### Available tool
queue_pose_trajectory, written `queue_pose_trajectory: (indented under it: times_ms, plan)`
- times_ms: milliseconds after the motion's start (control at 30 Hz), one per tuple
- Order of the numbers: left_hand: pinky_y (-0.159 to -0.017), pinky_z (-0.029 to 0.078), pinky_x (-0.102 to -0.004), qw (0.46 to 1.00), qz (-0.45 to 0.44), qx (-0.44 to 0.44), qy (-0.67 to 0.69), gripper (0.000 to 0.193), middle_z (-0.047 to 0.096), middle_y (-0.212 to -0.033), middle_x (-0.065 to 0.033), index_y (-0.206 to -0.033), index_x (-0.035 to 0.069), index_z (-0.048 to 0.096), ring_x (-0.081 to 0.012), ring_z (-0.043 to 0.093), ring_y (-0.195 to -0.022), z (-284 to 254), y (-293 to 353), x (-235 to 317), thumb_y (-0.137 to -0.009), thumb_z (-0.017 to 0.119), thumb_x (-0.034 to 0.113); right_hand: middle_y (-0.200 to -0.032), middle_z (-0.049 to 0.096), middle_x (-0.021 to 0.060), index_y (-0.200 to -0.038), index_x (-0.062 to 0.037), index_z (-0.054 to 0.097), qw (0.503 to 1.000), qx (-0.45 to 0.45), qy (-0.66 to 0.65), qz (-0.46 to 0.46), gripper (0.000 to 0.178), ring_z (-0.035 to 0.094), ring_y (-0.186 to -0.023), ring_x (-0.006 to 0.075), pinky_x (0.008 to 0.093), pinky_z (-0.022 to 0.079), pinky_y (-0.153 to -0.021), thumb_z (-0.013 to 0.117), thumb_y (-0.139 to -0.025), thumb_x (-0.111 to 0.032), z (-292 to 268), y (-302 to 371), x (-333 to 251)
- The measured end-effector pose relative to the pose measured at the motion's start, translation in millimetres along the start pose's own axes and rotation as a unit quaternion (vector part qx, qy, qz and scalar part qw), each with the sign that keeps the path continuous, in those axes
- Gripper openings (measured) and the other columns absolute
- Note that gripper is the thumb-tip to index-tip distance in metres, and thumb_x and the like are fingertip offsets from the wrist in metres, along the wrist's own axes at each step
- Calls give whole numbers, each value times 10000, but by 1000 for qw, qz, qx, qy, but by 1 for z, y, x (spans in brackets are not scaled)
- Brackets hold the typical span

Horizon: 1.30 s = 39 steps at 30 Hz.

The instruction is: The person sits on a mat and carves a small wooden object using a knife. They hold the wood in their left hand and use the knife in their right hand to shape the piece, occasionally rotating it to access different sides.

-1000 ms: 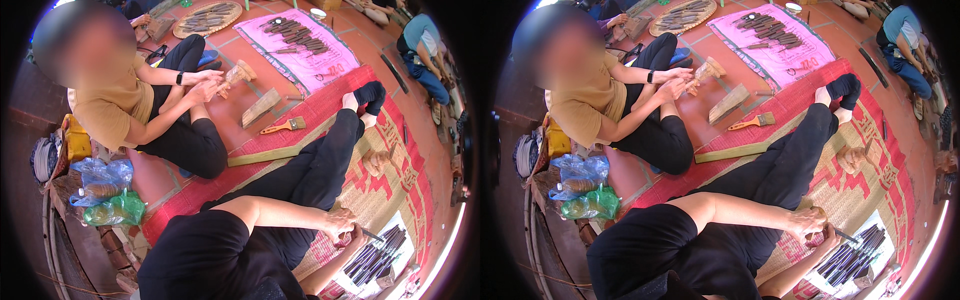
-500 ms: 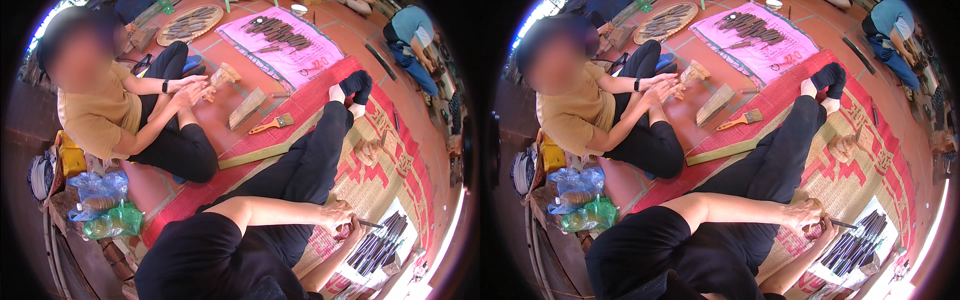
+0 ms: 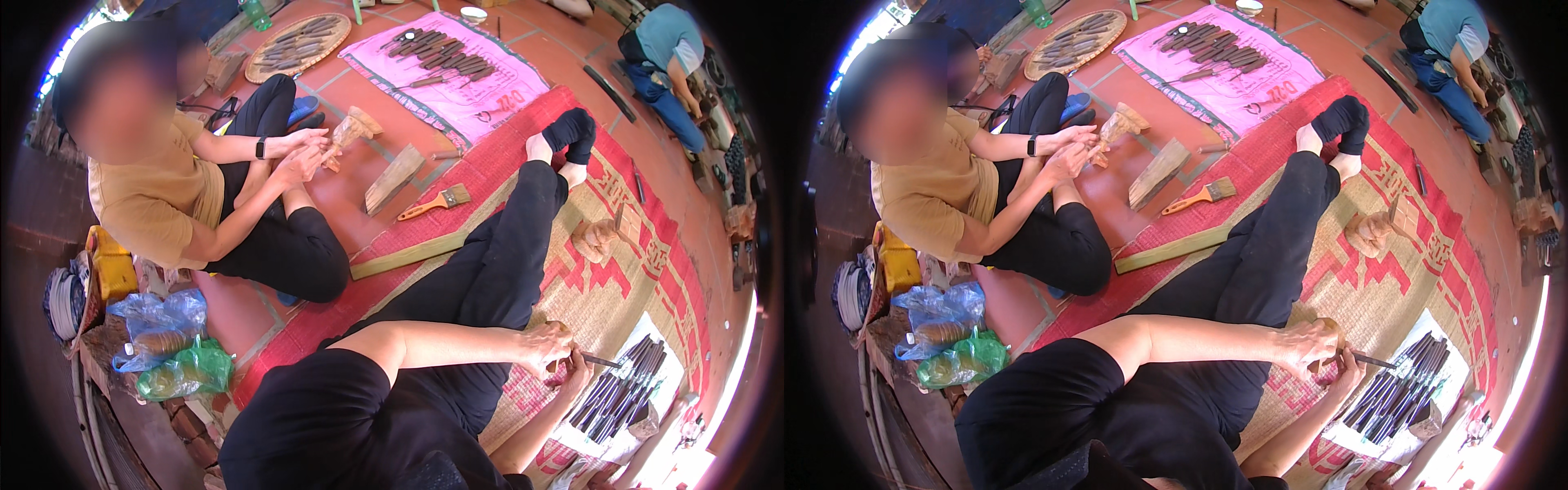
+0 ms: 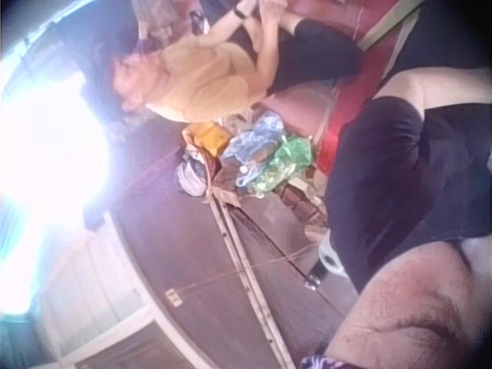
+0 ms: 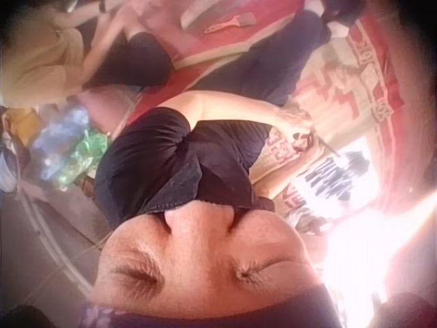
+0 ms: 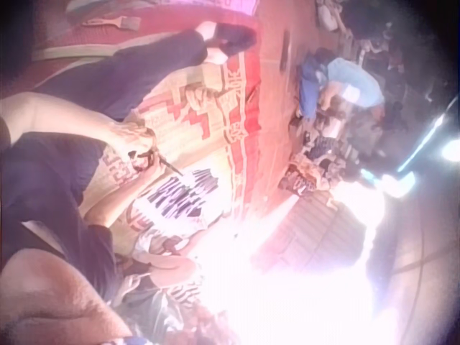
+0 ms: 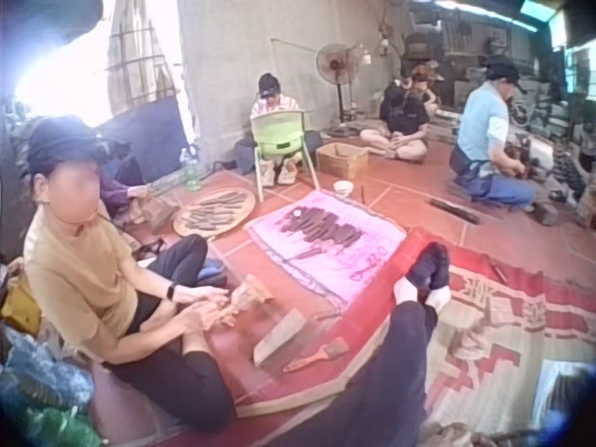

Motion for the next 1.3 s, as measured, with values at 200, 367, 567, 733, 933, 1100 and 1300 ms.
queue_pose_trajectory:
  times_ms: [200,367,567,733,933,1100,1300]
  plan:
    - [-773,523,-444,1000,3,-2,1,460,562,-1052,-189,-902,0,677,-365,569,-945,2,0,0,-565,808,286,-884,653,89,-846,-25,608,1000,10,21,4,109,637,-771,175,275,558,-653,627,-792,67,2,0,-1]
    - [-696,522,-427,999,16,26,-14,406,551,-999,-170,-857,12,647,-339,568,-897,-1,2,1,-562,798,247,-857,651,88,-857,-23,615,1000,2,25,12,108,634,-733,176,274,555,-656,632,-789,59,0,-4,1]
    - [-647,527,-417,999,16,32,-9,407,544,-983,-161,-863,15,635,-328,567,-877,3,1,-2,-551,796,222,-774,642,59,-961,-1,631,996,25,79,-26,160,616,-619,143,242,509,-524,647,-802,11,9,-3,-2]
    - [-692,528,-427,999,13,23,-19,459,538,-1035,-165,-908,17,645,-340,560,-914,7,0,-3,-552,806,257,-764,649,68,-927,-17,624,994,94,49,-3,115,646,-634,161,241,511,-520,646,-814,-22,-13,-19,10]
    - [-656,532,-420,999,16,16,-27,443,533,-1027,-163,-889,24,631,-334,556,-907,2,2,-2,-550,811,246,-822,674,85,-946,-33,632,995,97,-18,-15,118,651,-660,168,240,512,-559,651,-831,-53,-26,-17,15]
    - [-647,527,-422,999,23,27,-15,412,539,-997,-164,-863,19,636,-334,557,-888,3,1,0,-560,802,243,-864,677,87,-971,-30,645,999,27,16,-20,149,655,-763,168,272,527,-670,660,-823,-34,-1,-6,6]
    - [-652,523,-428,999,20,32,-18,421,529,-1023,-172,-880,15,636,-335,553,-890,3,1,-3,-572,797,252,-785,667,79,-916,-25,637,996,31,83,-18,131,638,-647,163,245,519,-580,668,-789,-29,3,-18,0]
Point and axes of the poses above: each hand's wrist, its own y-axis away from the middle knuckle, its own z-axis out of the palm, x = y × z, the point moved 3 cm from there along -y, towards the middle knuckle
